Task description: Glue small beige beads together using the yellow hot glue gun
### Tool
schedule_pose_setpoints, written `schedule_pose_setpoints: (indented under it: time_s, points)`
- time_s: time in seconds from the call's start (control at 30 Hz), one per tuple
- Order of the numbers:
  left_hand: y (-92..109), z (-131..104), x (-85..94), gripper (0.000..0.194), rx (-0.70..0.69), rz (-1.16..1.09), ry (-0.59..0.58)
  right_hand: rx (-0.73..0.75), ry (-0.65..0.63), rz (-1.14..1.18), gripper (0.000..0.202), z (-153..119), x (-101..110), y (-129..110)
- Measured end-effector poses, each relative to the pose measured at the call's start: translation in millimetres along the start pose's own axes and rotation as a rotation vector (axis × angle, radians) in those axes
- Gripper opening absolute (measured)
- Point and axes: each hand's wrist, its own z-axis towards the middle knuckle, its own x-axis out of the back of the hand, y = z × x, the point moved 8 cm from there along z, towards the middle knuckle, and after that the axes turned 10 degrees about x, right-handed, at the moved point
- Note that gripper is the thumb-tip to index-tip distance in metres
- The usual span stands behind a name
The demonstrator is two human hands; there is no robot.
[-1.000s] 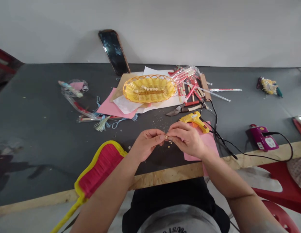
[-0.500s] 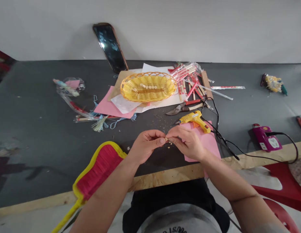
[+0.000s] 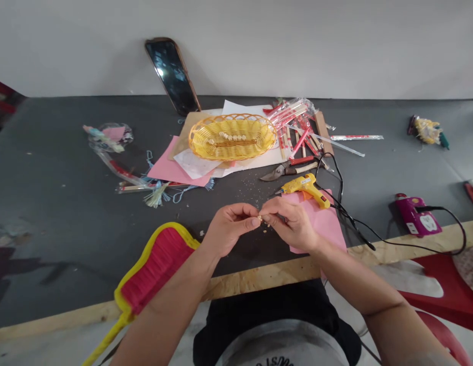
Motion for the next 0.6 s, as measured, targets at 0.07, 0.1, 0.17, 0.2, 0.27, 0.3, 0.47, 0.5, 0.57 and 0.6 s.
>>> schedule_pose_setpoints:
  time_s: [0.07, 0.1, 0.17, 0.2, 0.27, 0.3, 0.47, 0.5, 0.57, 0.6]
  points:
    - [-1.4, 0.2, -0.9, 0.032, 0.014, -0.020, -0.009, 0.021, 0.005, 0.019, 0.011, 0.9, 0.6, -1.5]
    - [-1.9, 0.3, -1.5, 0.032, 0.020, -0.029, -0.015, 0.035, 0.007, 0.027, 0.011, 1.3, 0.9, -2.4]
    - [-2.1, 0.3, -2.7, 0.033, 0.026, -0.041, -0.027, 0.058, 0.012, 0.037, 0.011, 1.8, 1.5, -3.7]
    - [-1.9, 0.3, -3.4, 0.032, 0.026, -0.043, -0.032, 0.064, 0.014, 0.038, 0.011, 1.9, 1.7, -3.8]
    - [-1.3, 0.2, -4.6, 0.033, 0.026, -0.046, -0.044, 0.072, 0.012, 0.035, 0.012, 1.7, 1.5, -3.6]
    - [-1.3, 0.2, -5.1, 0.033, 0.027, -0.048, -0.049, 0.077, 0.010, 0.027, 0.013, 1.5, 1.2, -3.6]
    - [-2.8, 0.4, -4.3, 0.034, 0.038, -0.044, -0.039, 0.099, 0.009, -0.018, 0.015, 0.3, -0.1, -3.7]
    - [-3.0, 0.6, -3.9, 0.034, 0.038, -0.040, -0.035, 0.099, 0.012, -0.019, 0.015, 0.1, -0.1, -3.3]
    - [-3.4, 1.1, -3.0, 0.034, 0.036, -0.024, -0.026, 0.093, 0.013, -0.020, 0.017, -0.4, -0.3, -2.1]
    - [-3.4, 1.4, -2.6, 0.034, 0.033, -0.014, -0.022, 0.085, 0.014, -0.017, 0.017, -0.9, -0.2, -1.2]
